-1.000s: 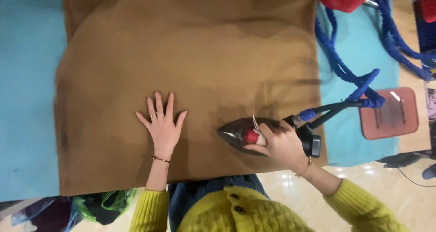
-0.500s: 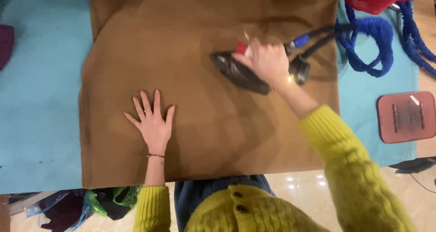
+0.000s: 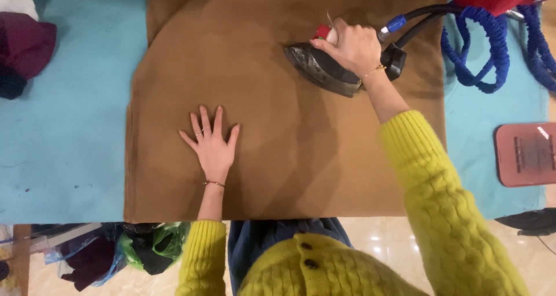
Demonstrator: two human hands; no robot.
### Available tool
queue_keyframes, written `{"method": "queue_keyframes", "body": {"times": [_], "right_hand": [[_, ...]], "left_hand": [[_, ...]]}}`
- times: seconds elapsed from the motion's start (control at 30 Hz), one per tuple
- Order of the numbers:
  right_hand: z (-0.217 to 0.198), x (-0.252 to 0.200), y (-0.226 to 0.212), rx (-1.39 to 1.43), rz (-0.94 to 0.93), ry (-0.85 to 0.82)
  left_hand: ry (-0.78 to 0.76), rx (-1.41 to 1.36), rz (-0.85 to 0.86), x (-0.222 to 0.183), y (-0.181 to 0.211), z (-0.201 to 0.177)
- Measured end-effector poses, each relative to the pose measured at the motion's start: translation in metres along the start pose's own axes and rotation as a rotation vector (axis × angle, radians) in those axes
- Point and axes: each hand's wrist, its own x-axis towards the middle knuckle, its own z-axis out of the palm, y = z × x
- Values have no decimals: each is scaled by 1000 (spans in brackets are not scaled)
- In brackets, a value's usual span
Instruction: Ironing a piece of brown fabric on a work table using a steam iron to remove wrinkles.
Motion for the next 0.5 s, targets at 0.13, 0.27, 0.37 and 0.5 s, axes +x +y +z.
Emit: {"method": "queue_keyframes", "body": {"times": [0.13,0.27,0.37,0.5], "right_hand": [[-14,-22,-17,66,48,-124],[-51,-83,-52,-39,-70,-94],[-97,-132,-85,32,-131,-137],[-126,-185,-106,58,-82,-210]], "left_hand": [[29,17,15,0,-2,2],[17,40,24,1,1,0],[-26,3,22,1,2,-7],[12,53,83,-2,-2,-13]]}}
